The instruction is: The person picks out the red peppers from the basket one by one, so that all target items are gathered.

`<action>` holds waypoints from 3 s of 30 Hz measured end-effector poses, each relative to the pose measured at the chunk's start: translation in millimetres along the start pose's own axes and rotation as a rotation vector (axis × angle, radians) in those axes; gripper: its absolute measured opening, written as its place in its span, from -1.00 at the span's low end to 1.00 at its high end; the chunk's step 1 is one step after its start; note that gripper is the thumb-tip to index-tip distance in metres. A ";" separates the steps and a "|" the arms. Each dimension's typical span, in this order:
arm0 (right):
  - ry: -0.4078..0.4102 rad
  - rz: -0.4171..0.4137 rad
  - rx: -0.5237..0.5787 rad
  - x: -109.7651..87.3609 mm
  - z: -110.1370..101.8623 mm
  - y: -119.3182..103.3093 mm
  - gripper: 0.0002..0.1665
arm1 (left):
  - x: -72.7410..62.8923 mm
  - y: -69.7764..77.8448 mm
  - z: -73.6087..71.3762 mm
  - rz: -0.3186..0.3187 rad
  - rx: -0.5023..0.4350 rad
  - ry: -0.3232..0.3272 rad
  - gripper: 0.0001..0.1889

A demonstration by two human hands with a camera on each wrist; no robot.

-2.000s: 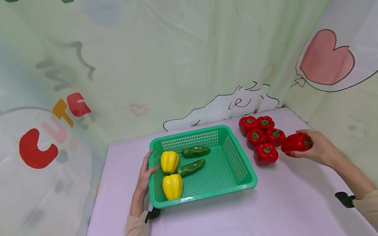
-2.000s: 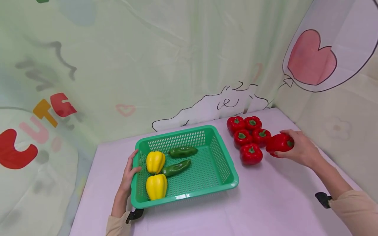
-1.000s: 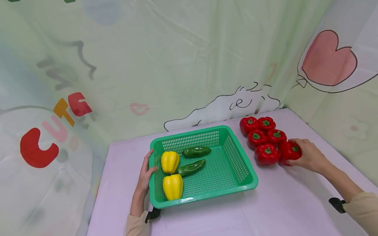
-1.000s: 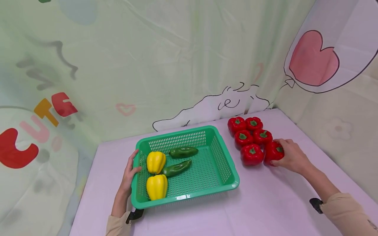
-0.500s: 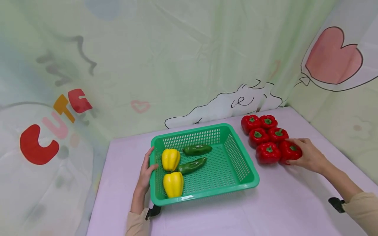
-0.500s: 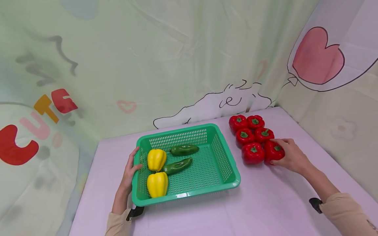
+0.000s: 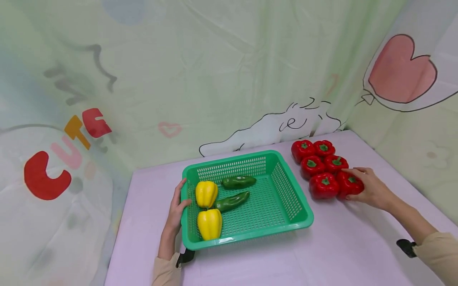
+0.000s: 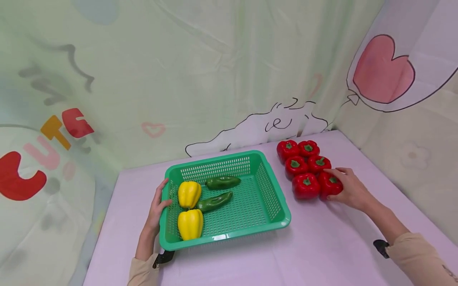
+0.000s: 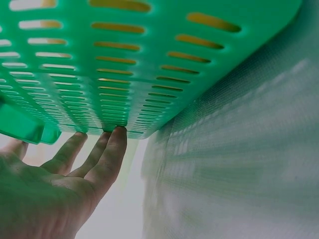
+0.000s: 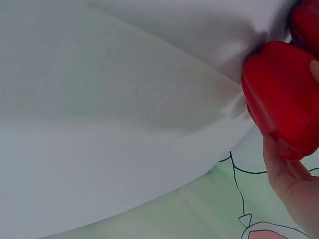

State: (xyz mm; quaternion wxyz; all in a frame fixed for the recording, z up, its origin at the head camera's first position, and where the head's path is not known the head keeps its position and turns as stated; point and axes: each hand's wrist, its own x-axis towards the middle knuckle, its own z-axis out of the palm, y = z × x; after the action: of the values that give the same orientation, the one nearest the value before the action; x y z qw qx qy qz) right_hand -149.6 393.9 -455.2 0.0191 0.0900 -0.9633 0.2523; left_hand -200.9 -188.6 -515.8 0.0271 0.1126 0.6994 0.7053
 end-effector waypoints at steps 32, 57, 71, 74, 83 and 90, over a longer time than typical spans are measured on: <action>0.009 0.006 -0.002 -0.1 -6.0 5.2 -0.04 | 0.7 2.2 1.9 -0.002 -0.013 0.005 -0.26; -0.008 0.016 0.022 1.6 -4.8 8.4 0.08 | -2.8 0.1 0.2 0.001 -0.010 0.000 -0.26; -0.015 0.032 0.036 -1.1 -0.6 12.2 0.16 | -3.4 -2.1 1.4 -0.004 -0.015 -0.005 -0.26; 0.005 0.023 0.045 -7.6 2.2 15.1 0.16 | -7.1 -5.9 3.5 -0.008 -0.017 -0.018 -0.26; -0.024 0.066 0.046 2.2 2.2 13.1 0.19 | -1.6 -6.4 0.2 0.022 -0.010 0.001 -0.27; -0.020 0.091 0.034 1.5 -1.2 10.6 0.19 | 1.5 -4.9 -2.0 0.030 -0.015 -0.009 -0.27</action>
State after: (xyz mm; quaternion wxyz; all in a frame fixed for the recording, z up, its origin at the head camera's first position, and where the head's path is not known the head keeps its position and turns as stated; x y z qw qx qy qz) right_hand -153.0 403.2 -459.2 -0.0036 0.0488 -0.9621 0.2682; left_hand -203.4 -190.1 -520.5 0.0205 0.1258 0.6924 0.7102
